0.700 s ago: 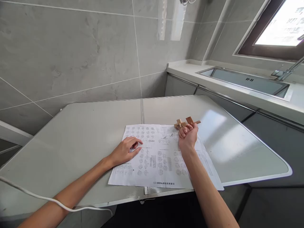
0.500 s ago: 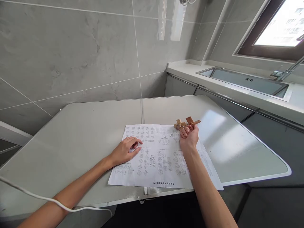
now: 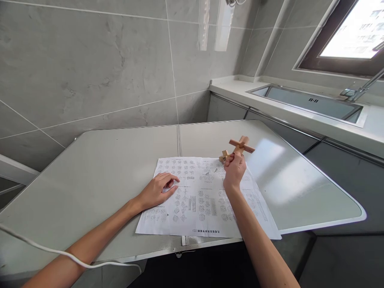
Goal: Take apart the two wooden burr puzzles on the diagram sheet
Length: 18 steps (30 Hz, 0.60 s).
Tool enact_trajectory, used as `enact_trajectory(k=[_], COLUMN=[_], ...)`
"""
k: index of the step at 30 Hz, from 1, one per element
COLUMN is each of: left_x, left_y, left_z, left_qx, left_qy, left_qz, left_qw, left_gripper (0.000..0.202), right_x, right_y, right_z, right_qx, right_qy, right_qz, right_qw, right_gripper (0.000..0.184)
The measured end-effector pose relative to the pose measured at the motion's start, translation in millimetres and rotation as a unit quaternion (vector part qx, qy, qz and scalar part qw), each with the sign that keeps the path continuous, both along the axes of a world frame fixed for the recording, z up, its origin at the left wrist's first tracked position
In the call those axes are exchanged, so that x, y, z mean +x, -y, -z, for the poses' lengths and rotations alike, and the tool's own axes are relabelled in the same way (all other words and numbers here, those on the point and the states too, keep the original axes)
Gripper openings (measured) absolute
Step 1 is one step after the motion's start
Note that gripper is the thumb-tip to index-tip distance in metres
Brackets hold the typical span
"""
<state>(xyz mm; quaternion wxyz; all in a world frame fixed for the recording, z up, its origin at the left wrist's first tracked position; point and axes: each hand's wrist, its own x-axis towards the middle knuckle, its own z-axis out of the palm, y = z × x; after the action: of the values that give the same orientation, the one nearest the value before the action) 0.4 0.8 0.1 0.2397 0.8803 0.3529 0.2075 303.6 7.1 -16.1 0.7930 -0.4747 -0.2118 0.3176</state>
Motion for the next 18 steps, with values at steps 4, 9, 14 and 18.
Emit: enact_trajectory(k=[4, 9, 14, 18], left_x=[0, -1, -1, -1], left_y=[0, 1, 2, 4], left_z=[-0.4, 2.8, 5.9, 2.1], left_qx=[0.001, -0.037, -0.050, -0.067], left_qy=[0.001, 0.029, 0.090, 0.112], left_qz=[0.002, -0.029, -0.050, -0.027], left_qw=[1.000, 0.998, 0.993, 0.991], left_gripper=[0.021, 0.038, 0.096, 0.109], right_x=[-24, -37, -42, -46], right_y=[10, 20, 25, 28], right_z=[-7.5, -10.5, -13.5, -15.1], right_qx=[-0.016, -0.065, -0.112, -0.101], right_qy=[0.155, 0.223, 0.259, 0.247], right_qz=[-0.132, -0.317, -0.436, -0.538], right_qw=[0.979, 0.920, 0.855, 0.800], right_gripper=[0.037, 0.048, 0.047, 0.041])
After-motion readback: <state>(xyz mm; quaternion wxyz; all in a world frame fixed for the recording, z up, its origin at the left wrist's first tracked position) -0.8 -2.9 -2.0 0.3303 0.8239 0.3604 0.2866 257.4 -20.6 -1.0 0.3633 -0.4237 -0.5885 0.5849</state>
